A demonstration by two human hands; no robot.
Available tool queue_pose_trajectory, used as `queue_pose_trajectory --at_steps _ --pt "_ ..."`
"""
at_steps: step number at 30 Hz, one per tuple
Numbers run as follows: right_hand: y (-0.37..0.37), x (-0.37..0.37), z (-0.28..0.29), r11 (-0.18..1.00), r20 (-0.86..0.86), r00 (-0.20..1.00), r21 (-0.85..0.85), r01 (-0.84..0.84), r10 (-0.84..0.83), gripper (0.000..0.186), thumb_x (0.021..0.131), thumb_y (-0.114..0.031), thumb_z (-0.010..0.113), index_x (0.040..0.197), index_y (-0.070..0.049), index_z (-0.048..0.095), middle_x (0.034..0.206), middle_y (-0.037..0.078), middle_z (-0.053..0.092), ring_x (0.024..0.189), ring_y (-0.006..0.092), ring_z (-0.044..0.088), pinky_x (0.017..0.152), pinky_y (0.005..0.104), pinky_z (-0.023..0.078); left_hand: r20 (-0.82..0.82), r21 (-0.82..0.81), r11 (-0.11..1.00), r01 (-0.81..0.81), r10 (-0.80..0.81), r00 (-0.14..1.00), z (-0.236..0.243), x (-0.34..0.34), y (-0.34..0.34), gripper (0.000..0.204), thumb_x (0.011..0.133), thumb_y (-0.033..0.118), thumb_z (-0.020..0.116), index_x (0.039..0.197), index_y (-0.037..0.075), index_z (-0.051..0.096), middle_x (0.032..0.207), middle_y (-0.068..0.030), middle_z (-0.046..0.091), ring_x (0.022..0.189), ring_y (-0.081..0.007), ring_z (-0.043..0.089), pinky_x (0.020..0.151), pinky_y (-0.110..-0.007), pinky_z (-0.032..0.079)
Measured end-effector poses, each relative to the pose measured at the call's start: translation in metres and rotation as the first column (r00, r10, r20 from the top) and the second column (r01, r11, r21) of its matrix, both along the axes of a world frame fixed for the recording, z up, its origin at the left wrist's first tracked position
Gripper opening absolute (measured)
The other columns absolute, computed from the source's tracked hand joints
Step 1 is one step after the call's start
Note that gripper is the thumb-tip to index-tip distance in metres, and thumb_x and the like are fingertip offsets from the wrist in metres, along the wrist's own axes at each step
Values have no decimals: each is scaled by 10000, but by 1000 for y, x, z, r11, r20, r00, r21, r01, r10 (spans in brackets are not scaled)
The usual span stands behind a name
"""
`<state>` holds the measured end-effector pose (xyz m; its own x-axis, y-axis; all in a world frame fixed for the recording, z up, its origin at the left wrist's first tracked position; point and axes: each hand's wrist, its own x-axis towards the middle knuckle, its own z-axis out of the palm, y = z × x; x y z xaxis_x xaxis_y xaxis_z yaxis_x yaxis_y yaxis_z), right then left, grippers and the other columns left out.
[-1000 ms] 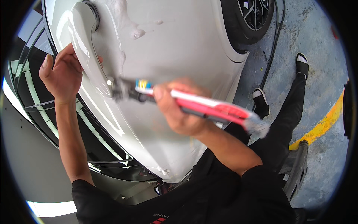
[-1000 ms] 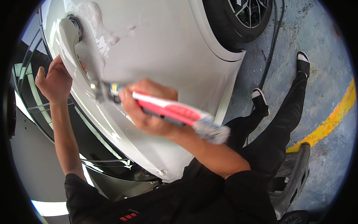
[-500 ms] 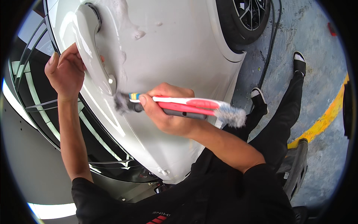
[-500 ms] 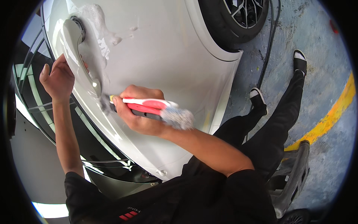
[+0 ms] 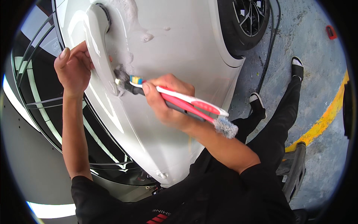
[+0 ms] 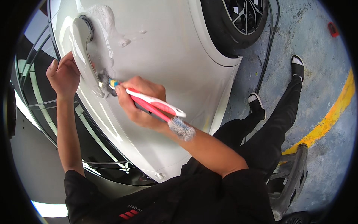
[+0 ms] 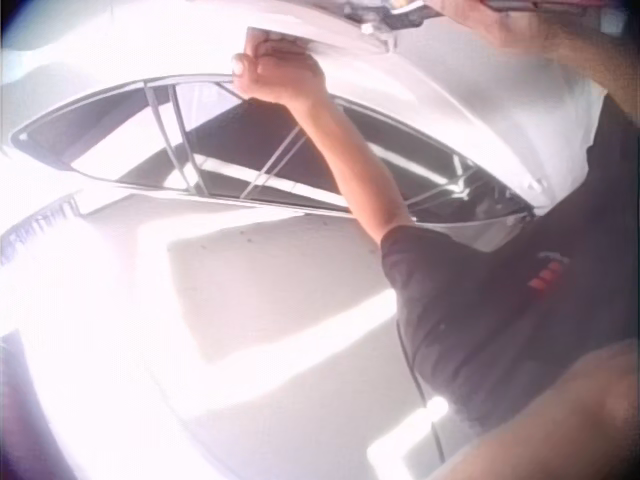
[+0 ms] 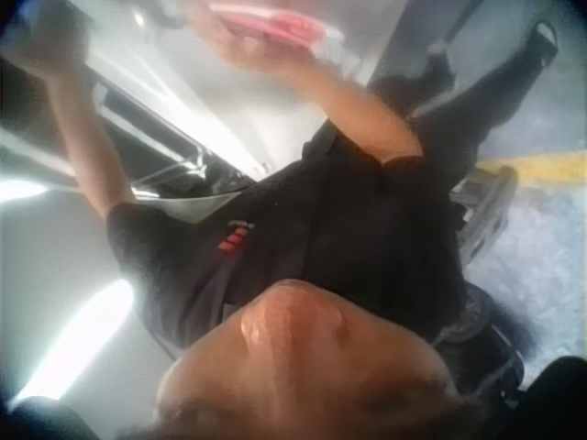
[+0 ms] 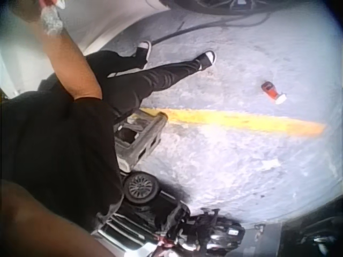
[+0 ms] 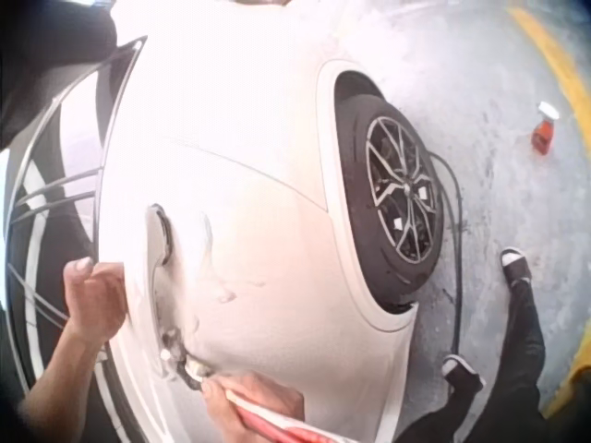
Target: The person scrubs the door handle of a white car using a toothbrush and a small brush, applying cleaning solution from a spray bottle. They then move to the rear door, spraying and scrubbing the window trim and door panel with the same brushes.
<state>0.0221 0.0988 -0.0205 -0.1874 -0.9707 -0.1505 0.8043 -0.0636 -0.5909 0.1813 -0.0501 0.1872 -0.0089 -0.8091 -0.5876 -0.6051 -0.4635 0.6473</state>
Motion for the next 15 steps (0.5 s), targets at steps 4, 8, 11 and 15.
queue_pose_trajectory --at_steps 4,8,11,15 --pt "34 -30 -8 937 -51 938 -49 -345 342 177 915 -153 700 809 -30 629 628 4 604 525 54 544 480 240 434 231 -13 994 105 -99 968 -20 -33 7 815 906 603 310 1163 -105 621 911 -189 713 793 -225 692 741 -291 545" --pt "38 -50 -6 848 193 832 4 -531 520 240 938 -224 681 800 -47 594 623 -19 574 542 42 507 505 227 402 379 -45 999 11 7 925 -26 -53 16 652 951 543 397 1074 -40 663 892 -137 718 767 -181 678 713 -268 520" --pt "38 -69 4 790 70 788 -11 -613 612 241 939 -236 685 809 -52 601 620 -15 572 557 39 516 508 217 407 678 -4 990 143 -102 728 -18 -57 26 525 920 448 589 1095 -41 665 914 -145 716 812 -190 682 746 -285 517" --pt "26 -99 11 834 -41 834 59 -548 551 251 937 -262 693 836 -44 621 670 -2 600 574 47 540 520 216 435 651 -484 645 591 -185 736 -26 -96 101 574 913 314 655 1362 -15 516 1230 -166 636 1118 -249 592 1013 -380 433"
